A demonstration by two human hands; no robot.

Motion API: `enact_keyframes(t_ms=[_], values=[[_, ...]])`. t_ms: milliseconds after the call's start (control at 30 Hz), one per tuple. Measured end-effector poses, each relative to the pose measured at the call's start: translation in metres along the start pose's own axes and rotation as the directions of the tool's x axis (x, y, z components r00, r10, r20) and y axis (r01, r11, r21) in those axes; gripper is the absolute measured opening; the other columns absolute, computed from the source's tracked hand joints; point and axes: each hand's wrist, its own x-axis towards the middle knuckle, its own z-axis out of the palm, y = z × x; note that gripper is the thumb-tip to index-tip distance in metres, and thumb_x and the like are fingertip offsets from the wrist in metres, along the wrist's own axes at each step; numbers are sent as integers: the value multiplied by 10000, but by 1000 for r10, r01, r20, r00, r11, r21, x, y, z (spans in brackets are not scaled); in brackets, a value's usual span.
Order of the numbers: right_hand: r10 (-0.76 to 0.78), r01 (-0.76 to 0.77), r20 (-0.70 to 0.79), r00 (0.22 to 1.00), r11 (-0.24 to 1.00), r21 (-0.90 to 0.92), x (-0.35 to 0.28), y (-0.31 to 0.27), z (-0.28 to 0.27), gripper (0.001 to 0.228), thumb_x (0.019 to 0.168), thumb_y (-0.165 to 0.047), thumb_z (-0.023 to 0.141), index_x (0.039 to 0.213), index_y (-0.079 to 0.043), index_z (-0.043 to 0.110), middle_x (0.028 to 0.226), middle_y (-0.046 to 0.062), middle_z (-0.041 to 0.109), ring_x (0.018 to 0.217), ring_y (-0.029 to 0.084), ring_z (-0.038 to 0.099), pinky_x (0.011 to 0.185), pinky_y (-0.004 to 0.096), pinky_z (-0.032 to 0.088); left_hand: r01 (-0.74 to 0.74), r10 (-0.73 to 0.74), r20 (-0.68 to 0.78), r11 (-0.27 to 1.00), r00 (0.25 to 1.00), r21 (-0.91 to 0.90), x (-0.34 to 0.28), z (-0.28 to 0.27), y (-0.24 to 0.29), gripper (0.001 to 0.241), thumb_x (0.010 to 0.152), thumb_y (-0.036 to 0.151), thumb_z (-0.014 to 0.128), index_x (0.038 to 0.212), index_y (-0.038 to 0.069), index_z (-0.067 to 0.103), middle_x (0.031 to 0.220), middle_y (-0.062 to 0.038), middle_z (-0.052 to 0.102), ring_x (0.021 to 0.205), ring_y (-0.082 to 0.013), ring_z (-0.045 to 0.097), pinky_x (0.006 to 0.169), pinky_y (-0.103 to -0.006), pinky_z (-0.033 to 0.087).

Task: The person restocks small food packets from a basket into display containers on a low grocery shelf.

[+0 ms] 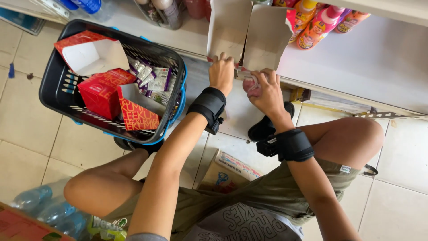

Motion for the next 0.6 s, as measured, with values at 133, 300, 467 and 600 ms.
enact_keyframes(t_ms=[133, 300, 467, 600], values=[[5, -7, 20, 1000, 997, 71, 0, -1, 3, 792, 635, -83, 844, 1385, -126, 593, 1408, 205, 452, 1270, 452, 500, 1054, 491, 482, 15, -13, 28, 997, 1000, -74, -8, -44, 6, 200, 829, 154, 770, 977, 65, 671, 1158, -113, 618, 1002, -366, 652, 702, -461, 580], [-58, 63, -57, 997, 994, 93, 1, -5, 0, 815, 631, -58, 860, 1404, -125, 611, 1557, 251, 350, 1401, 483, 437, 1127, 495, 468, -50, -17, -151, 901, 988, -431, -35, -84, 4, 407, 791, 25, 749, 1187, 50, 656, 1301, -166, 496, 1048, -331, 640, 742, -443, 581], [54, -48, -131, 990, 998, 47, -16, -16, -4, 681, 727, -68, 841, 1373, -155, 646, 1593, 195, 390, 1423, 413, 518, 1133, 440, 533, 20, 54, 250, 958, 967, -285, -131, -8, -44, 321, 811, 3, 714, 1118, 86, 673, 1262, -132, 507, 1100, -372, 622, 776, -466, 583], [-6, 12, -229, 973, 1000, 21, -16, -33, -3, 678, 737, -57, 854, 1379, -121, 644, 1575, 171, 406, 1429, 429, 522, 1167, 460, 528, -17, 10, 547, 1000, 837, 9, -214, 115, -128, 178, 886, 105, 659, 1052, 149, 710, 1494, -167, 465, 1059, -418, 634, 841, -505, 571]])
